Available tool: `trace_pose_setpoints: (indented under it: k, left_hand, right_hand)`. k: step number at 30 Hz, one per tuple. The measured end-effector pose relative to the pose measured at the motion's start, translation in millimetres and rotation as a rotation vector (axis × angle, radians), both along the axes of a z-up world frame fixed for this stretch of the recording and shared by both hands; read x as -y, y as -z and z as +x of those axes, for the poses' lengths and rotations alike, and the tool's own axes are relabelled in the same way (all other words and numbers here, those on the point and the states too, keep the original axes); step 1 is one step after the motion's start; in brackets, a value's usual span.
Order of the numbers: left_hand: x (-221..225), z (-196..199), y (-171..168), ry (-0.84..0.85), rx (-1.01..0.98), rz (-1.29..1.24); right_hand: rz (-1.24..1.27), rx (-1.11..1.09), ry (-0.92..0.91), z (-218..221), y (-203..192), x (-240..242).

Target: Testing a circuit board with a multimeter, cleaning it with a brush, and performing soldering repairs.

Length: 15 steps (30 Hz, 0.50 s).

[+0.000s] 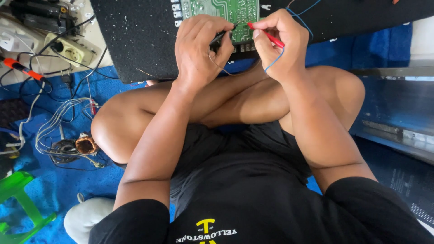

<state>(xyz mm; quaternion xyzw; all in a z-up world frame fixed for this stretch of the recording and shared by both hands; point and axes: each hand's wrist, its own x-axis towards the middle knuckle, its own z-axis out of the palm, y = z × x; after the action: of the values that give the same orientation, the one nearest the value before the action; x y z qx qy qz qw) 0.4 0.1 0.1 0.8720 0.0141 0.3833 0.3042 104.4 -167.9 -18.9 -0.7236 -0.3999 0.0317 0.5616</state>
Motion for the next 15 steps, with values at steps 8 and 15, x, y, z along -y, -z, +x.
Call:
trace_pose_setpoints:
  k: [8, 15]
  left_hand:
    - [-0.8, 0.1, 0.4, -0.005, -0.009, 0.001]
    - [-0.6, -0.6, -0.1, -0.003, -0.004, -0.009]
  right_hand:
    - [-0.018, 0.073, 0.001, -0.2, -4.7, -1.9]
    - [-0.028, 0.087, 0.011, 0.0, -2.9, -0.9]
